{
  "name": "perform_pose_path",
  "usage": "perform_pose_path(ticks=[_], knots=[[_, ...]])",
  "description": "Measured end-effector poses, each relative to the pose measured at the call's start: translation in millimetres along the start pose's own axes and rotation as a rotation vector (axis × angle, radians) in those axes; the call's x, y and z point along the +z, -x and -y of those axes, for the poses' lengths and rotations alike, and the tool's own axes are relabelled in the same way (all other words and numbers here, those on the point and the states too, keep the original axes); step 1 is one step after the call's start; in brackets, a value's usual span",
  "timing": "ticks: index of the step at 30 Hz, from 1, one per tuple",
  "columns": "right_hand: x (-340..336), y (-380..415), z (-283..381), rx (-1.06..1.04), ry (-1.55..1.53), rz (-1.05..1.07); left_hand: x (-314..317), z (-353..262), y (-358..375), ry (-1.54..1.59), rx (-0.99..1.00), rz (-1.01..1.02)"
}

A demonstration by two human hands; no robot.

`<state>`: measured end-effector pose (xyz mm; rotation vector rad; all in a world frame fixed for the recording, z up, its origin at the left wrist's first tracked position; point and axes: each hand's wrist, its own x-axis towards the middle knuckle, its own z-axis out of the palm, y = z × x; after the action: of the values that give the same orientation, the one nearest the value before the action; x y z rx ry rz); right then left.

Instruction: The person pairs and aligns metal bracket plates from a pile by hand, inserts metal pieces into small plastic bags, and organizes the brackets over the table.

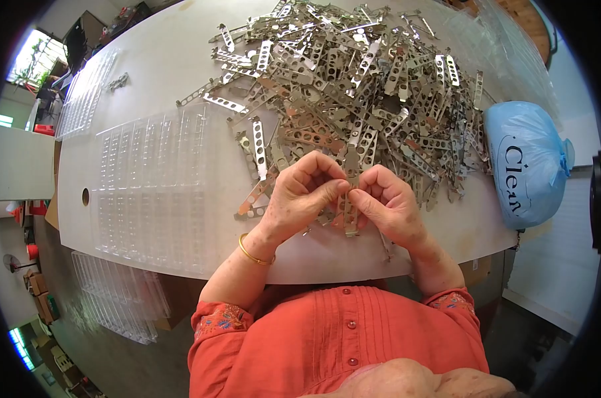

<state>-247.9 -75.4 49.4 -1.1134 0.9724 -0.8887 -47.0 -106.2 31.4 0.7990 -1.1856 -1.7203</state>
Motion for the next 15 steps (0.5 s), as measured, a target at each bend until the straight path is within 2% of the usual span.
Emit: perform_pose_path(ticks=[6, 9, 11, 15], knots=[[2.7, 0.1, 2.6, 0.029, 0.008, -0.004, -0.2, 1.7, 0.7, -0.060, 0.020, 0.007], [1.9, -0.1, -0.2, -0.014, 0.036, -0.015, 3.8, -0.7, 2.2, -0.078, 0.018, -0.009], [3.9, -1.8, -3.0, -0.106, -0.017, -0.120, 6.2, 0.9, 3.2, -0.031, 0.044, 0.012], [0.6, -1.9, -4.9, -0.159, -0.059, -0.080, 8.0, 1.2, 5.7, -0.005, 0.007, 0.077]])
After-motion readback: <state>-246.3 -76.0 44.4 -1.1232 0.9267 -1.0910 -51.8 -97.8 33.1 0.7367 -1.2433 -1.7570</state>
